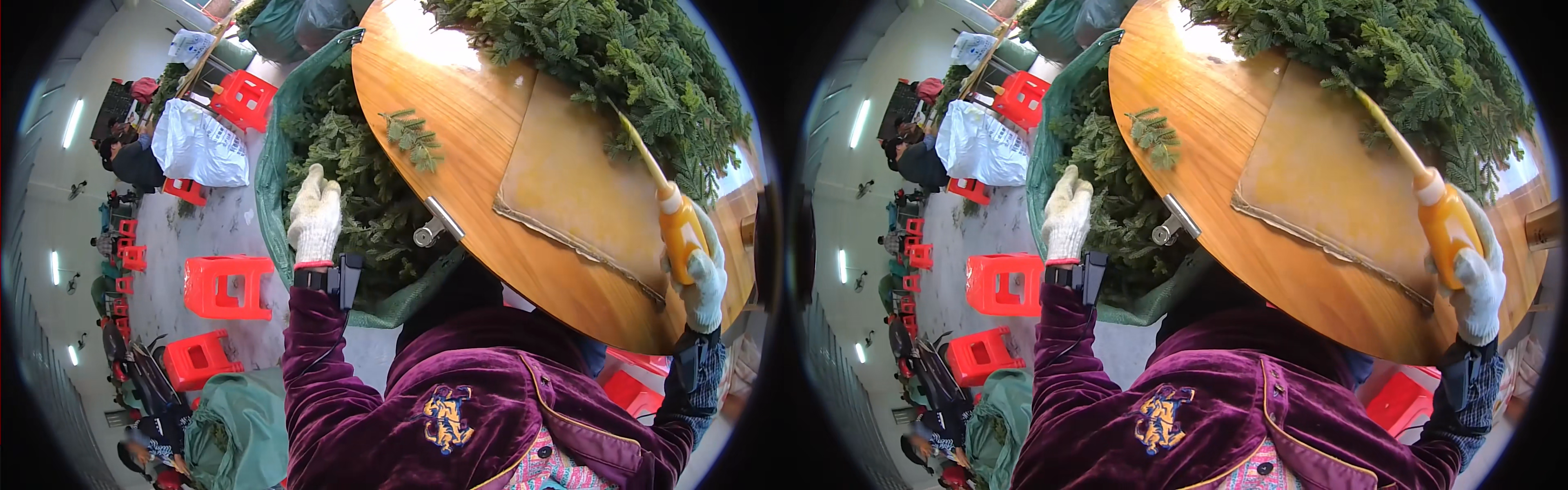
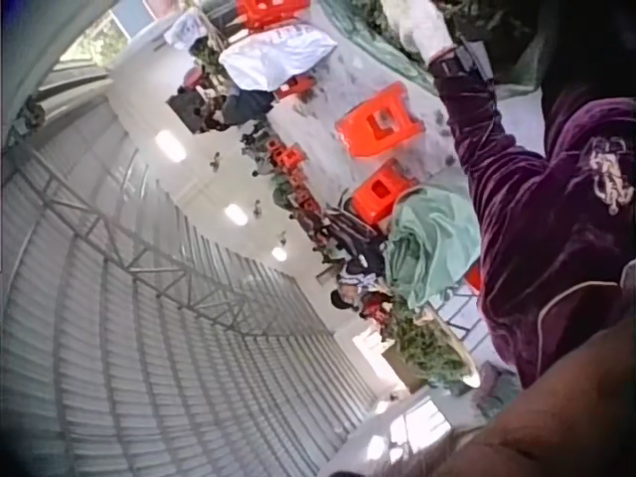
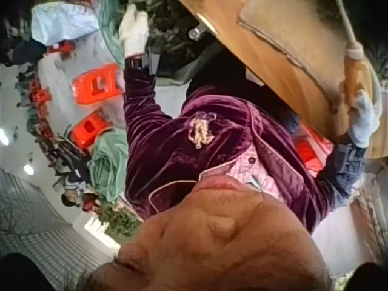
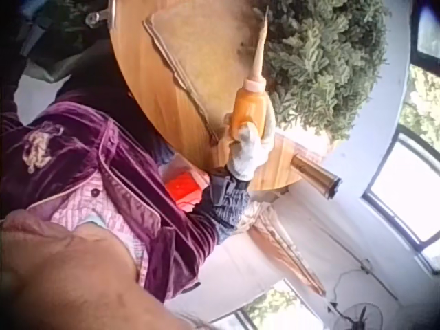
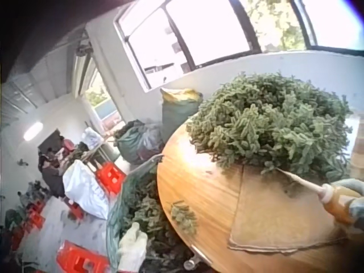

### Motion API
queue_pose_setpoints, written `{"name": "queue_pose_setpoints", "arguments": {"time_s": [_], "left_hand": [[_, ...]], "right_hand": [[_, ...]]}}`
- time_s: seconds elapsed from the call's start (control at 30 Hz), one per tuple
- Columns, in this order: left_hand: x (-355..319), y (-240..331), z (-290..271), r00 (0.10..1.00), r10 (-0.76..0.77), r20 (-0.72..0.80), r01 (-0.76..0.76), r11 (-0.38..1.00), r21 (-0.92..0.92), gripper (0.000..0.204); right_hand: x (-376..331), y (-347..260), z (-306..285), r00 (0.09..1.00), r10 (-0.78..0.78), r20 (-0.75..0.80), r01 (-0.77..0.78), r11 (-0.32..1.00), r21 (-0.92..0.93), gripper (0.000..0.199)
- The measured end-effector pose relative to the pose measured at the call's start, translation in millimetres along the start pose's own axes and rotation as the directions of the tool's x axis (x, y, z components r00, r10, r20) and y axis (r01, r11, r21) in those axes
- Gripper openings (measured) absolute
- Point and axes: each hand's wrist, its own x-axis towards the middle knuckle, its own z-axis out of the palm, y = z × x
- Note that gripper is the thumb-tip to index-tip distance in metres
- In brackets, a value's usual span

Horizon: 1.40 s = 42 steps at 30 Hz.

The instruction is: Applying glue to small evergreen branches and arranging them on a workspace.

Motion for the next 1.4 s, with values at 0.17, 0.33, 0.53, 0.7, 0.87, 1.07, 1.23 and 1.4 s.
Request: {"name": "queue_pose_setpoints", "arguments": {"time_s": [0.17,0.33,0.53,0.7,0.87,1.07,1.23,1.4], "left_hand": [[-32,71,15,0.772,0.616,-0.153,-0.605,0.788,0.119,0.062],[-48,134,51,0.482,0.864,0.147,-0.825,0.390,0.409,0.055],[13,85,32,0.715,0.698,0.051,-0.664,0.654,0.363,0.035],[37,15,-3,0.954,0.298,-0.038,-0.287,0.941,0.182,0.052],[21,-17,-17,0.969,0.160,0.189,-0.229,0.873,0.432,0.100],[16,-2,68,0.904,0.351,0.242,-0.425,0.692,0.583,0.099],[42,20,103,0.921,0.229,0.315,-0.387,0.634,0.670,0.098],[72,21,117,0.905,0.003,0.426,-0.300,0.715,0.632,0.100]], "right_hand": [[26,-6,30,1.000,0.013,0.023,-0.015,0.996,0.092,0.098],[34,0,52,0.999,0.024,0.049,-0.029,0.993,0.115,0.103],[32,6,46,0.999,0.041,0.022,-0.043,0.989,0.144,0.112],[32,12,38,0.998,0.056,0.016,-0.058,0.983,0.172,0.114],[34,22,34,1.000,0.014,0.005,-0.015,0.984,0.175,0.118],[33,33,21,1.000,-0.005,-0.002,0.005,0.978,0.207,0.114],[34,37,12,1.000,-0.002,0.028,-0.005,0.965,0.264,0.115],[33,40,15,1.000,-0.024,0.009,0.021,0.968,0.249,0.112]]}}
